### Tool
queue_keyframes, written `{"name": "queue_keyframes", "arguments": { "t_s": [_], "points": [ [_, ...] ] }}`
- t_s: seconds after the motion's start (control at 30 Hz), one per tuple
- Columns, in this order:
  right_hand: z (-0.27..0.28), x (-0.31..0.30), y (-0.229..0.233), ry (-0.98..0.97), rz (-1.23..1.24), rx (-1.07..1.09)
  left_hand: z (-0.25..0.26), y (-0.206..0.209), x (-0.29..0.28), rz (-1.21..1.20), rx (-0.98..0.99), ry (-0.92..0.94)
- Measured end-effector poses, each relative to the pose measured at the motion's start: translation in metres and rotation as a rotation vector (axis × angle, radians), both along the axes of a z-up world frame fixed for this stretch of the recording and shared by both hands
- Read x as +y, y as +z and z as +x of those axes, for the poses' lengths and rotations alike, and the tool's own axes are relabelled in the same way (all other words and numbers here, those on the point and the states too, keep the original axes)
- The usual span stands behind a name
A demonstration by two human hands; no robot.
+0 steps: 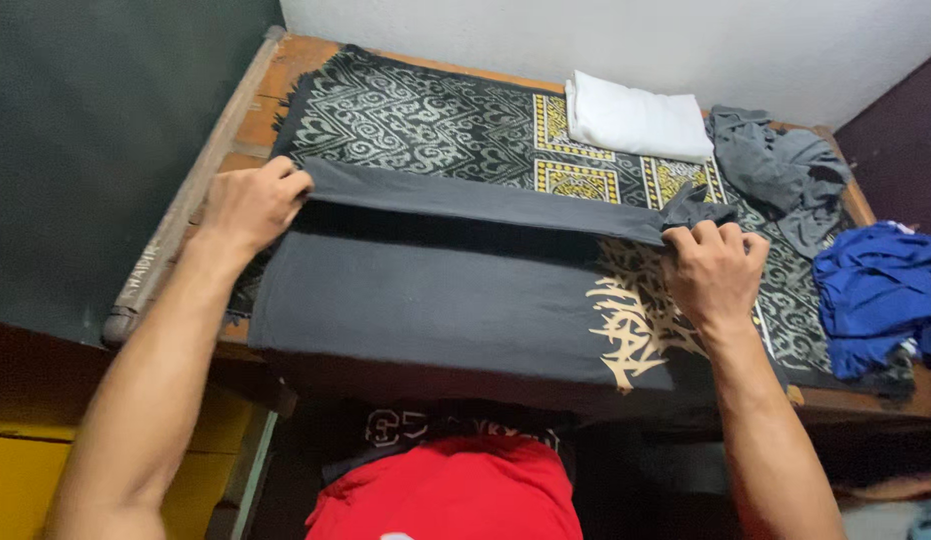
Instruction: The person picks up a t-shirt from a surface, spreads it out, and performs a series of folds by hand until the shirt is folded into a rectangular shape.
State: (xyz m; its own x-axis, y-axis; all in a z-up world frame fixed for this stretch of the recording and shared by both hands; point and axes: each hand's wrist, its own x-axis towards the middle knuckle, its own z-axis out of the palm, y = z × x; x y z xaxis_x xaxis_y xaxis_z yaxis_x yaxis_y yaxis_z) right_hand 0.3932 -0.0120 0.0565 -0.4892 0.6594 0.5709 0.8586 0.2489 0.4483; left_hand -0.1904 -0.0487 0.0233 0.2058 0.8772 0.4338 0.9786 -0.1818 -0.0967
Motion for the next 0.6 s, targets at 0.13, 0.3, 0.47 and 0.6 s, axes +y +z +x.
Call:
{"name": "queue_keyframes", "arguments": {
  "t_s": [0.13, 0.3, 0.47, 0.6],
  "points": [
    [-0.004, -0.027, -0.009, -0.025, -0.066, 0.009, 0.004, -0.012, -0.02, -0.09, 0.03, 0.013],
    [-0.007, -0.026, -0.028, -0.062, -0.09, -0.004, 0.004, -0.014, -0.027, -0.128, -0.065, 0.098],
    [0.004, -0.035, -0.021, -0.052, -0.072, 0.126, -0.006, -0.013, -0.038, -0.085, -0.233, 0.077],
    [-0.003, -0.045, -0.034, -0.086, -0.112, -0.012, -0.001, -0.02, -0.046, -0.109, -0.21, 0.109]
  ]
}}
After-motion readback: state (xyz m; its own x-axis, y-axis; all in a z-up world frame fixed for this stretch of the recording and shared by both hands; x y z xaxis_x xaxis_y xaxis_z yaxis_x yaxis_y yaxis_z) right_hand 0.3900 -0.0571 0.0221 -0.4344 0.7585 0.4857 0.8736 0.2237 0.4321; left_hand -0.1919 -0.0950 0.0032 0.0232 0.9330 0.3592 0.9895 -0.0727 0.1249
